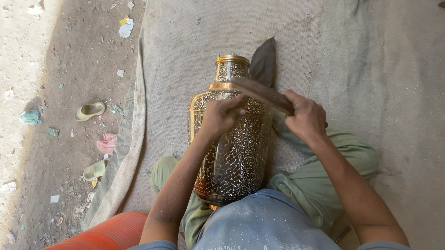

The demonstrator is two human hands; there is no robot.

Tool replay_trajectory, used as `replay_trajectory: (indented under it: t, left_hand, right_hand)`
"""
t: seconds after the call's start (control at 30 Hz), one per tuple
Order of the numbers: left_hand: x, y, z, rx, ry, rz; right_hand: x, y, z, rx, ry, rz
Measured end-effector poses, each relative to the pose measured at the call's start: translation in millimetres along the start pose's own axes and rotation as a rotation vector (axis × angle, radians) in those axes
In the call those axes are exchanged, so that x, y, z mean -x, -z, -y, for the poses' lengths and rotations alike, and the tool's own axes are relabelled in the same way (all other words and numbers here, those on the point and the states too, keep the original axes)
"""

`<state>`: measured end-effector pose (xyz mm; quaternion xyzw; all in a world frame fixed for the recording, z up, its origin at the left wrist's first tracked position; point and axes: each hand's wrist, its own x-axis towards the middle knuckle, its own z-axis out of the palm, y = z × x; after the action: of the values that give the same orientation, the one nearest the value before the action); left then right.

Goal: The person sits cross-legged on a mat and uses a hammer and chisel to engrave intricate patterns onto a large brass vase. They repeatedly tap the chisel against the vase's surface to create detailed designs.

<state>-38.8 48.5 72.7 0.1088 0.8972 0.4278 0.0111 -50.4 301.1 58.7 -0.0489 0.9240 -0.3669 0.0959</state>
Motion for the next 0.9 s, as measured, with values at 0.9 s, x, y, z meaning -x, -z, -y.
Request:
replay_trajectory:
  t: [0.9]
  left_hand:
    - [-1.6,1.6,-7.9,0.111,0.085,0.068]
  right_hand:
    - [16.2,-5.6,-12.2,-0.228,0.018,-0.13]
